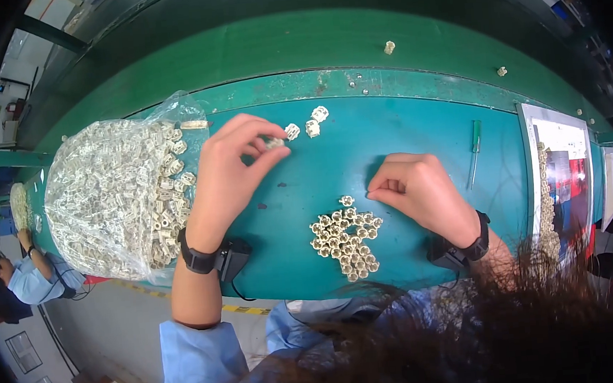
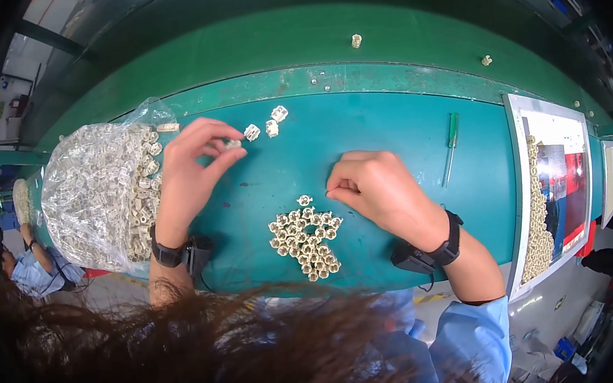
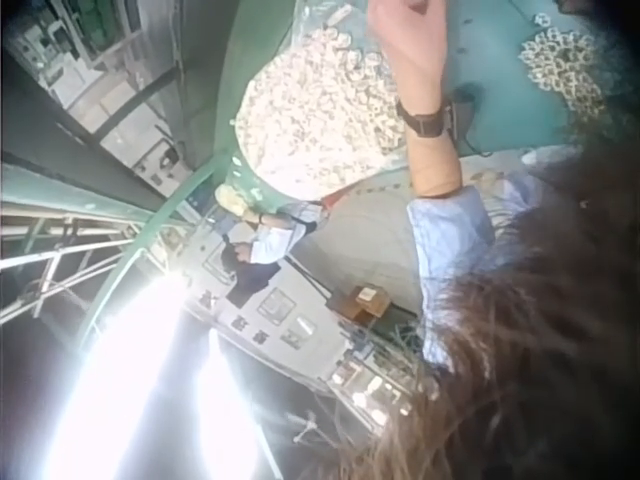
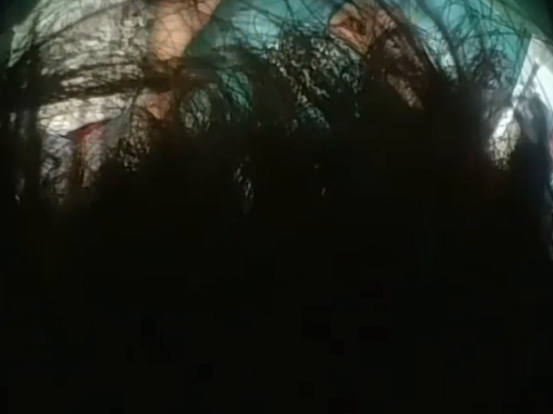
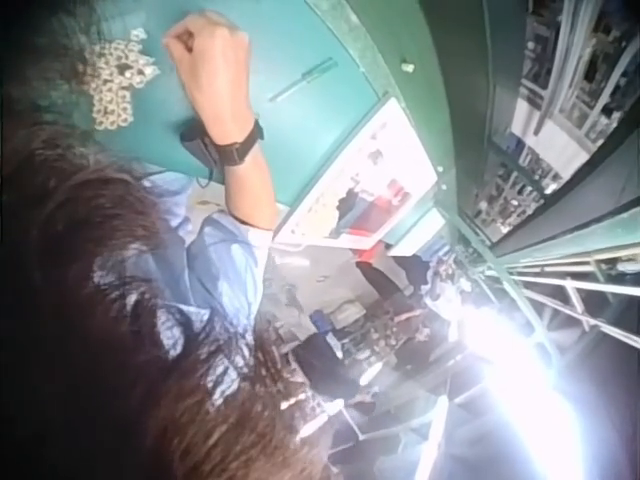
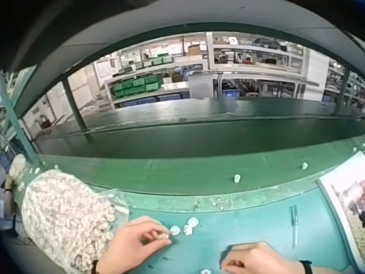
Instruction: The recorder is sorting and inspecting small white circular components on an assembly line workbench.
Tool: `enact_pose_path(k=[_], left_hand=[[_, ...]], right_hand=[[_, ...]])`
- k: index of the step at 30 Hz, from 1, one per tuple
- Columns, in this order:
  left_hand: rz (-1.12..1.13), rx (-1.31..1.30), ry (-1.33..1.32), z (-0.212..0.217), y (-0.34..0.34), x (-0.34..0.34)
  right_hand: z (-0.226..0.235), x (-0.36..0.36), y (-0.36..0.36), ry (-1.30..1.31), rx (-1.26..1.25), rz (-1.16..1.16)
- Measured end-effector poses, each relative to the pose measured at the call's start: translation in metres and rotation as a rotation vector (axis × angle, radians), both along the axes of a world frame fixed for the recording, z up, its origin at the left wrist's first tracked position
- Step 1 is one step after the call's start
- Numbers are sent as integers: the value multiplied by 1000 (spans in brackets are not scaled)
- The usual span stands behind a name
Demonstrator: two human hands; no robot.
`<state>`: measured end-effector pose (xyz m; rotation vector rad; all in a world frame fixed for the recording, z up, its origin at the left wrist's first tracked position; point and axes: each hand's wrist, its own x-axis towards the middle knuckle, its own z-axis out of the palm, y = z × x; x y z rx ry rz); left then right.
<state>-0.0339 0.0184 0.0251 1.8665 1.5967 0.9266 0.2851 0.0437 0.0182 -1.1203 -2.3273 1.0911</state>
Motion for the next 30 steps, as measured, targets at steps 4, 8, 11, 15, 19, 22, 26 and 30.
enact_pose_path(k=[4,8,11,15,19,22,26,30], left_hand=[[-169,-66,-130,-9,-8,20],[-252,-127,-173,-14,-11,27],[-263,-142,-191,-15,-11,27],[-263,-136,-204,-15,-10,27],[-274,-144,-196,-15,-11,28],[-279,-142,-198,-15,-11,28],[-279,-146,-199,-15,-11,28],[-292,-79,-199,-21,-12,27]], right_hand=[[1,-1,0,-10,-8,-26],[9,2,2,-4,-43,-51],[8,5,5,-4,-77,-66],[8,6,7,-16,-111,-75],[9,3,7,-34,-123,-62],[9,1,7,-44,-153,-59],[12,3,7,-43,-158,-73],[11,5,8,-10,-96,-79]])
